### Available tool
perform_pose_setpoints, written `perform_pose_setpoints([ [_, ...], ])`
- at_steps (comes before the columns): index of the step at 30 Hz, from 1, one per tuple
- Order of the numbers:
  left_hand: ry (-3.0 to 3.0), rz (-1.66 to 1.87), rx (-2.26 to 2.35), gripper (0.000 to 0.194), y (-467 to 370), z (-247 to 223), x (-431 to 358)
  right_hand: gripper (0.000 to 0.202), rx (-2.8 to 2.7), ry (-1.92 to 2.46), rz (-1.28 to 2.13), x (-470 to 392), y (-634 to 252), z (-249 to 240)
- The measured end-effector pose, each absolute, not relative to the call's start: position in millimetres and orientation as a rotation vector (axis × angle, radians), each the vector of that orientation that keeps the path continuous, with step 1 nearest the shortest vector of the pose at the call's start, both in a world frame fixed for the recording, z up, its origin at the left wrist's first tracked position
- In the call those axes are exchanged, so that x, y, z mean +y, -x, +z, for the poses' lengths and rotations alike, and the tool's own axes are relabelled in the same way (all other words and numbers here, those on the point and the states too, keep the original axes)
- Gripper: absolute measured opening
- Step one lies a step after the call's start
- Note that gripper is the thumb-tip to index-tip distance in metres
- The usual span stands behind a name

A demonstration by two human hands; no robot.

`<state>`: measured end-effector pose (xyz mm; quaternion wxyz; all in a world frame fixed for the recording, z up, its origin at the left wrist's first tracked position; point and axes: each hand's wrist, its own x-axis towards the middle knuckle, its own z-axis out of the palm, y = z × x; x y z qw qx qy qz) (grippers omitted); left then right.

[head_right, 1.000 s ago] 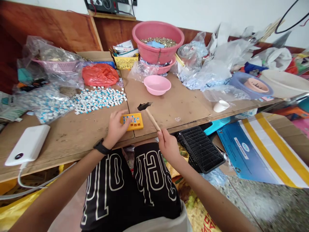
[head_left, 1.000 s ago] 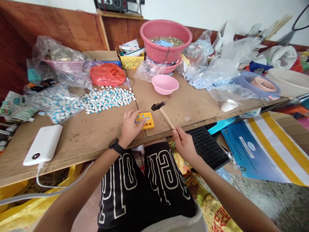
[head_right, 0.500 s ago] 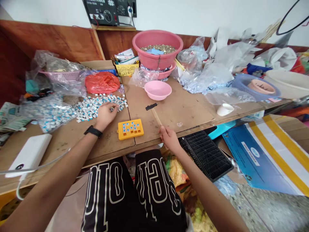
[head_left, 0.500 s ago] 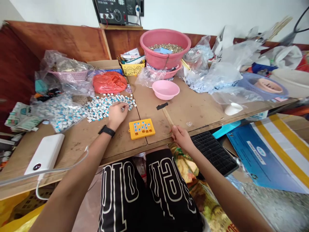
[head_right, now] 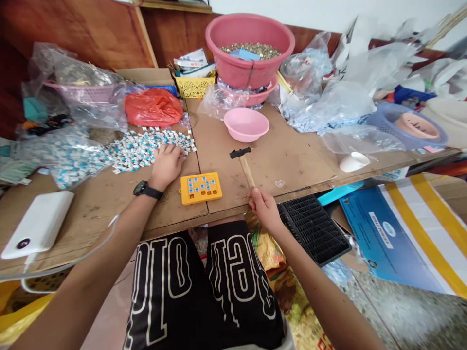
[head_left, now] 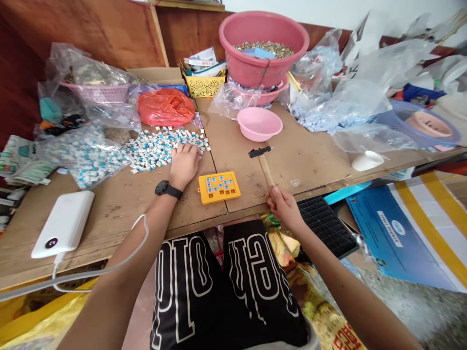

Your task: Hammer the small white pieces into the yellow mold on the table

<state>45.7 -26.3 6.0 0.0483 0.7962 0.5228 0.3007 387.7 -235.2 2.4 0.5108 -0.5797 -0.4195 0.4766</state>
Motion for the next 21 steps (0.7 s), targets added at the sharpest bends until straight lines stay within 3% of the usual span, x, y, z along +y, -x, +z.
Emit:
perform_pose_setpoints([
  [7,-2.216,1.190,1.425,0.026,-46,22,-47,0.069,-0.936,1.348,1.124,-239,-386,-5],
  [12,-1.915,1.310,1.281,0.032,-43,27,-110,0.068,-0.899,1.310,1.155,-237,-389,-9],
  [21,-2.137,1.149,1.457,0.014,-57,0,-188,0.067,-0.929,1.306,1.208,-237,-392,-6],
])
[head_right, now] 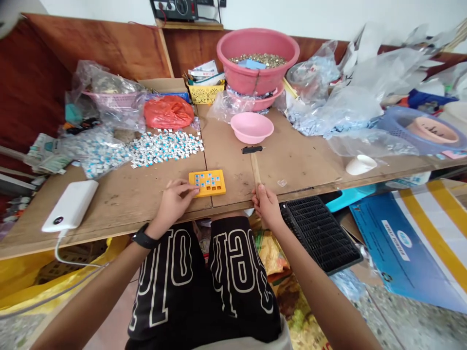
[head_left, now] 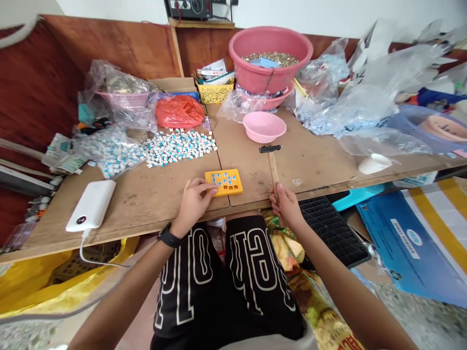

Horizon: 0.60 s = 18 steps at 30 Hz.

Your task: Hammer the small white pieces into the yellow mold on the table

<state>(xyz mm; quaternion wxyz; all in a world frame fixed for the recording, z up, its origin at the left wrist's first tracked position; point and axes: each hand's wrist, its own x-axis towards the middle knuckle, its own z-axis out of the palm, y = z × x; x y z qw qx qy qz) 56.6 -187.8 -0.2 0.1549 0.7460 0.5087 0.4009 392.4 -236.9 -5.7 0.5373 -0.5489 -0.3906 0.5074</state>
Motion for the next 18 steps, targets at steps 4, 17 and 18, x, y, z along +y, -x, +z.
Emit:
perform_pose_setpoints([
  [4,-2.127,1.157,1.486,0.017,-61,-4,-189,0.067,-0.940,1.289,1.199,-236,-393,-6],
  [17,-2.256,0.962,1.365,0.019,-63,13,-179,0.070,-1.327,1.430,1.095,-279,-383,-20],
  [18,-2.239,0.960,1.342,0.019,-64,14,-179,0.070,-1.393,1.443,1.069,-282,-384,-23],
])
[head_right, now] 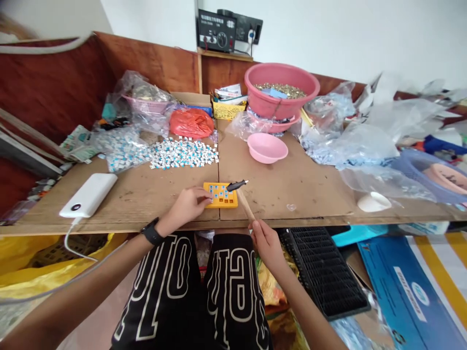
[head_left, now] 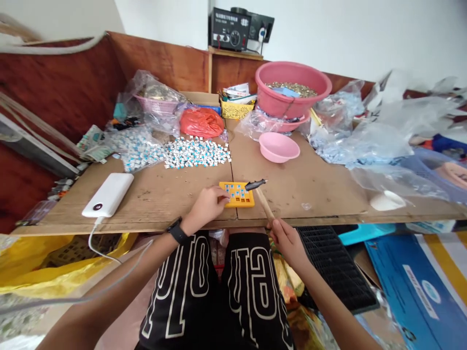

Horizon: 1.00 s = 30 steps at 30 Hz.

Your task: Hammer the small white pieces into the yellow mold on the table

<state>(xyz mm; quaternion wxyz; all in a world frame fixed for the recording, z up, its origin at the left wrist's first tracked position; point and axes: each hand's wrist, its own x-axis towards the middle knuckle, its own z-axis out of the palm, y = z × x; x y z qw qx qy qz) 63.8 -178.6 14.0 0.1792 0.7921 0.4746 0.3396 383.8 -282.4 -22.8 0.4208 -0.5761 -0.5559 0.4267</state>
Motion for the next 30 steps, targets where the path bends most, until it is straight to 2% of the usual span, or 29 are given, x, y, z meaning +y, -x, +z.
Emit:
perform_pose_setpoints([
  [8,-2.499,0.683,1.378,0.024,-72,31,-174,0.059,-1.840,1.570,0.788,-286,-382,-8],
  [12,-2.369,0.777,1.431,0.005,-62,31,-167,0.053,-1.929,1.591,0.636,-288,-372,7],
  [15,-2.262,0.956,1.427,0.028,-45,23,-174,0.051,-1.864,1.614,0.516,-294,-363,11],
  [18,-2.197,1.036,1.437,0.030,-28,16,-182,0.050,-1.946,1.689,0.418,-293,-362,15],
  [20,-2.132,1.022,1.489,0.038,-23,16,-180,0.049,-2.045,1.709,0.399,-285,-368,21],
  [22,-2.097,0.969,1.533,0.044,-24,20,-167,0.049,-2.025,1.680,0.424,-271,-375,28],
  [24,-2.116,0.897,1.609,0.039,-31,27,-145,0.053,-1.853,1.602,0.514,-254,-379,30],
  [27,-2.159,0.823,1.812,0.029,-44,36,-102,0.066,-1.464,1.441,0.862,-227,-376,22],
  [30,-2.133,0.787,1.995,0.028,-54,39,-64,0.073,-1.192,1.365,1.210,-208,-371,9],
])
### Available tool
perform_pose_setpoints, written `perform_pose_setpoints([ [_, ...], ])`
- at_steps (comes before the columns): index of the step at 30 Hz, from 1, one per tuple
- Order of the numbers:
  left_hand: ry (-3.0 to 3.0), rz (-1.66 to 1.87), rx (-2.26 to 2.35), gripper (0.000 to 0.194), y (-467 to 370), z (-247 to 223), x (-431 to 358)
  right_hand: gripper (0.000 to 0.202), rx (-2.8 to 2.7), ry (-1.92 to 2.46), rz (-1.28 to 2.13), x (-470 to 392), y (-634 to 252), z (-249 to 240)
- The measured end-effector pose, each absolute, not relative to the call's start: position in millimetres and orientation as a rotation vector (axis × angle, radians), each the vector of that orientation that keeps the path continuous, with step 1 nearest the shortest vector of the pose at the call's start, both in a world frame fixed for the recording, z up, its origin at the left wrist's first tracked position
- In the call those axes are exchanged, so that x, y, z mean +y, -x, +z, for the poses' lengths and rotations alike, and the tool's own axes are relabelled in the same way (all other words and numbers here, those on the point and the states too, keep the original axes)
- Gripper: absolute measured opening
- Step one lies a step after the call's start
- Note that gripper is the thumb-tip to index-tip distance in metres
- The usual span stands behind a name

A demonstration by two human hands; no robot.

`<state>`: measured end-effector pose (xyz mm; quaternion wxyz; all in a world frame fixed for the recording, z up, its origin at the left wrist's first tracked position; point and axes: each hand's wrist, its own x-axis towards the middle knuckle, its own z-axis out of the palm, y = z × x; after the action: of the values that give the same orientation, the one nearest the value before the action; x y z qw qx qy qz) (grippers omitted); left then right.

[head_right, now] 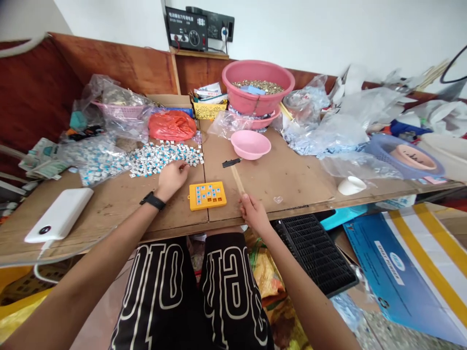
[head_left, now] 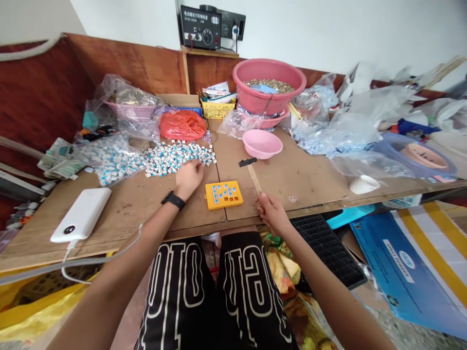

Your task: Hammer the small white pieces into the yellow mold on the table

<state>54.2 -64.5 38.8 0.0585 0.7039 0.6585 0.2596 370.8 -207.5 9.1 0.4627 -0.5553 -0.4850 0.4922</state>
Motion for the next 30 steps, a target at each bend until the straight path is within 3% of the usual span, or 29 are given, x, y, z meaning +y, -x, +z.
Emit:
perform_pose_setpoints([
  [15,-2.179,0.627,2.209,0.038,-44,20,-48,0.071,-1.091,1.344,1.352,-204,-377,8],
  [30,-2.053,0.820,2.117,0.016,-12,17,-49,0.070,-1.064,1.392,1.313,-209,-379,13],
])
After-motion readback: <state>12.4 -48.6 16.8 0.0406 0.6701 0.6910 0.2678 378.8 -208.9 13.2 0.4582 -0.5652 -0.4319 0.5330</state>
